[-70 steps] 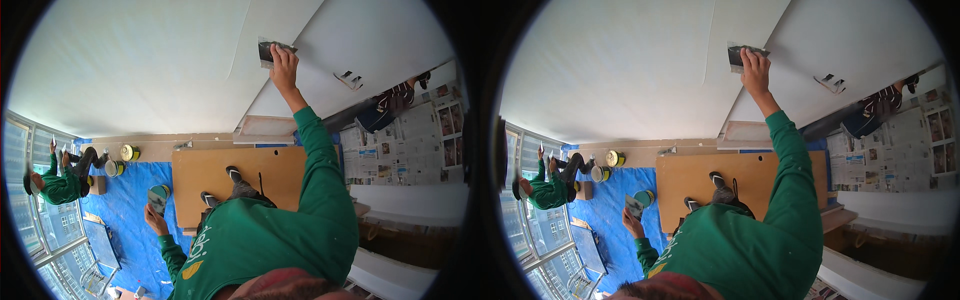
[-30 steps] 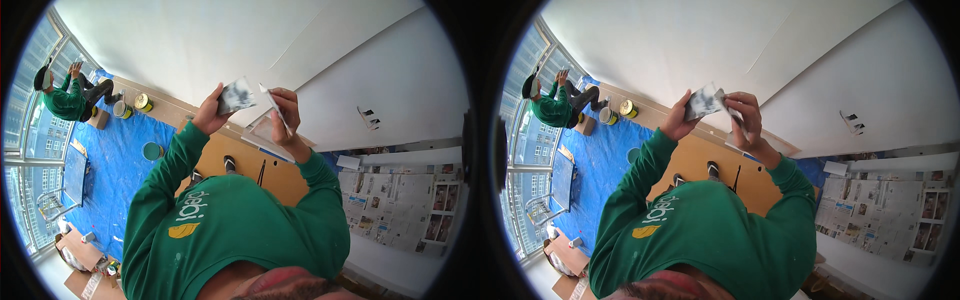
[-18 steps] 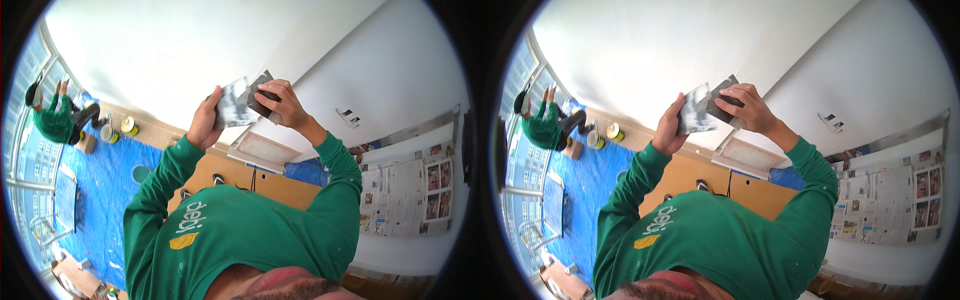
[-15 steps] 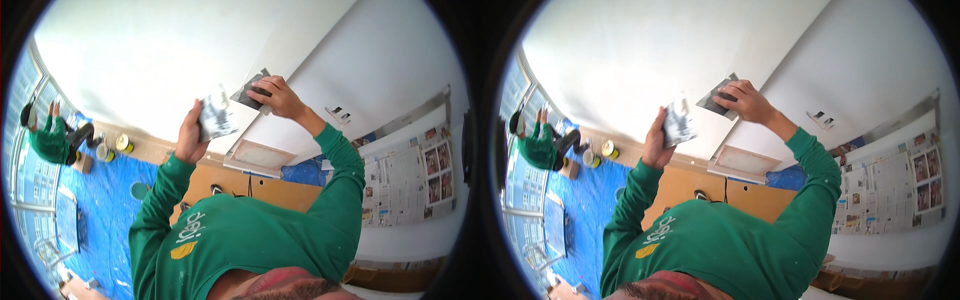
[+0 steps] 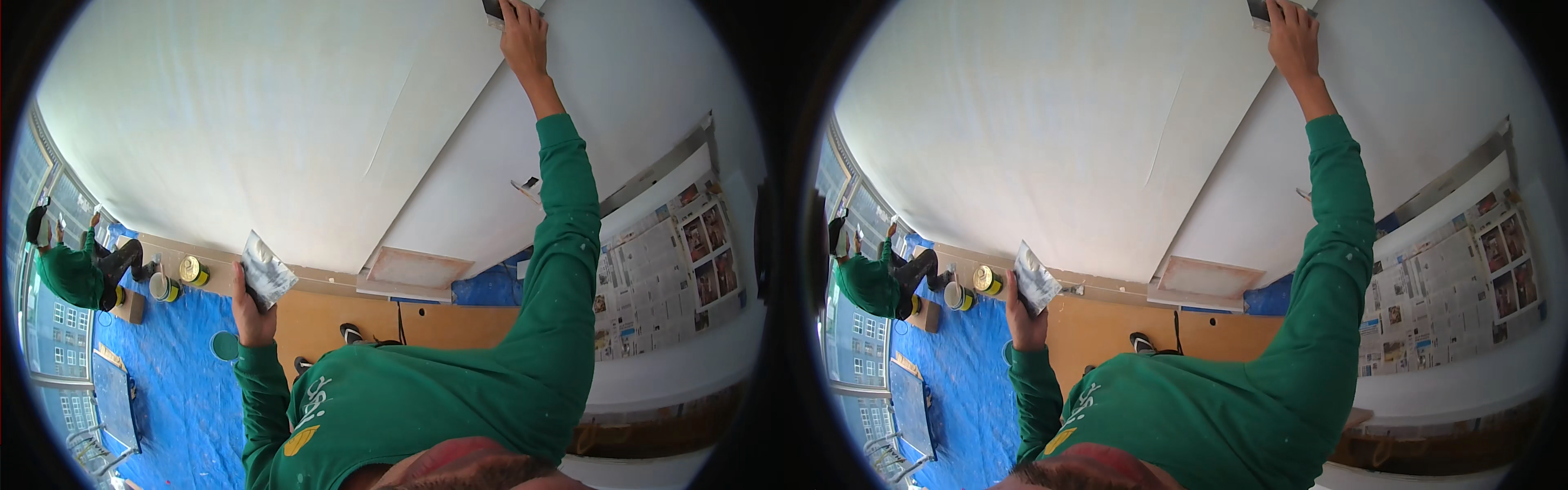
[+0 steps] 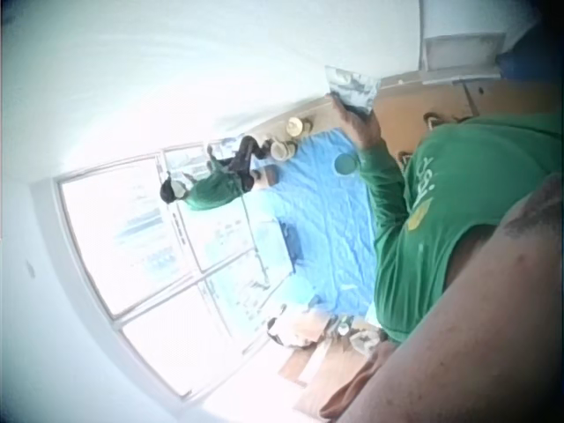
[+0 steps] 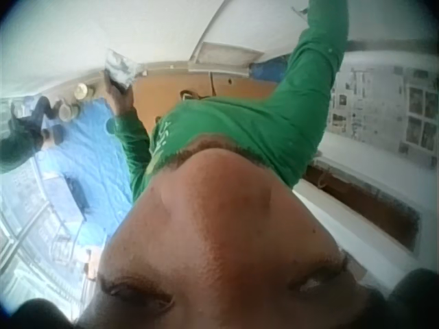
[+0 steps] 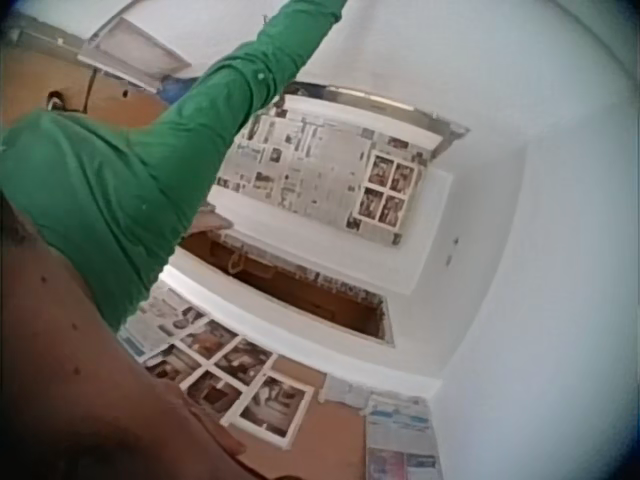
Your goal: The person applies putty to a white wall using two metal putty knives, spreading and smoothing the material along a vertical seam. The person then picks up more putty from a bucket with a knife and continues smoothing the wall surface.
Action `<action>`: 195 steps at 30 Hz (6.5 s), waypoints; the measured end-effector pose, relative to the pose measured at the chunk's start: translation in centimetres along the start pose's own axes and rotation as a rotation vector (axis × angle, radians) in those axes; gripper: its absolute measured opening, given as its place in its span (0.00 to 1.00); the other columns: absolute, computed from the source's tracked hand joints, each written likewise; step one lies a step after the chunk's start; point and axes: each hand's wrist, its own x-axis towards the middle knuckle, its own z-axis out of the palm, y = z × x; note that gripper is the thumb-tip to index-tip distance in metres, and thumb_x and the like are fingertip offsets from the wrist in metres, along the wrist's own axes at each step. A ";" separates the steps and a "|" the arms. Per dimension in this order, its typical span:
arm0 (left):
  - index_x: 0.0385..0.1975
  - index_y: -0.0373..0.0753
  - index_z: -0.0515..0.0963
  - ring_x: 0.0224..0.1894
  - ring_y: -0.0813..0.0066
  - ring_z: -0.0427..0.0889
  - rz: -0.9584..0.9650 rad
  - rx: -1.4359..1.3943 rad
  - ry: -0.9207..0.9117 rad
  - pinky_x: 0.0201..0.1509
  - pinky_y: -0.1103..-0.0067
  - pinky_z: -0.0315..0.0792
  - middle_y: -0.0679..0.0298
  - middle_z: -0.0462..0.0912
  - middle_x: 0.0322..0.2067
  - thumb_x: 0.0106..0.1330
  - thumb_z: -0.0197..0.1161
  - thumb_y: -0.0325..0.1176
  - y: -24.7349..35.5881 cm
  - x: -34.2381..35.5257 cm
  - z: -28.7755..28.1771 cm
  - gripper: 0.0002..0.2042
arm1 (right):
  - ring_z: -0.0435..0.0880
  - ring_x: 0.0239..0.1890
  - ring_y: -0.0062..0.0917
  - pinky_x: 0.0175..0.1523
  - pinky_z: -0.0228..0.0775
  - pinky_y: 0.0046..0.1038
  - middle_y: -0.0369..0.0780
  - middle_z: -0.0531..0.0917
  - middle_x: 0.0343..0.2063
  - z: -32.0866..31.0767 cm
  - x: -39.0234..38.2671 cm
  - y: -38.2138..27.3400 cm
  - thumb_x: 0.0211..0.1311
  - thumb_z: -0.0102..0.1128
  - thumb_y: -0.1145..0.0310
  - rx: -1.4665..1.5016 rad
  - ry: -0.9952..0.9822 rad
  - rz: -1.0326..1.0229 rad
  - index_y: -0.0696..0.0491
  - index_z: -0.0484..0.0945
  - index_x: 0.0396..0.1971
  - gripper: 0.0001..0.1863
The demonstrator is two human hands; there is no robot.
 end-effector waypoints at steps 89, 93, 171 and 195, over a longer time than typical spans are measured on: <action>0.65 0.43 0.74 0.56 0.75 0.81 0.280 0.327 0.609 0.51 0.79 0.75 0.66 0.80 0.59 0.79 0.55 0.42 9.1 -8.3 -15.5 0.19 | 0.70 0.61 0.39 0.66 0.63 0.45 0.43 0.72 0.56 12.4 -32.5 -27.3 0.55 0.61 0.78 0.272 -0.297 0.299 0.60 0.70 0.64 0.33; 0.63 0.42 0.75 0.54 0.74 0.82 0.289 0.376 0.629 0.51 0.78 0.75 0.65 0.81 0.57 0.78 0.56 0.43 9.7 -9.2 -14.2 0.19 | 0.71 0.61 0.38 0.67 0.63 0.45 0.42 0.73 0.56 14.3 -37.9 -31.0 0.57 0.60 0.78 0.314 -0.336 0.328 0.59 0.70 0.64 0.31; 0.49 0.30 0.81 0.43 0.43 0.83 0.453 1.909 -0.295 0.47 0.64 0.77 0.46 0.84 0.43 0.78 0.51 0.35 19.0 3.7 -15.0 0.16 | 0.74 0.58 0.45 0.63 0.64 0.45 0.47 0.77 0.55 -5.6 1.6 -14.9 0.65 0.48 0.80 0.226 0.104 0.212 0.58 0.75 0.58 0.22; 0.43 0.25 0.79 0.34 0.49 0.82 0.311 1.786 0.089 0.42 0.66 0.74 0.43 0.84 0.35 0.80 0.49 0.39 20.6 6.0 -20.7 0.20 | 0.74 0.59 0.44 0.64 0.64 0.47 0.46 0.78 0.55 3.7 -2.4 -15.4 0.65 0.52 0.78 0.055 0.046 0.236 0.58 0.77 0.56 0.19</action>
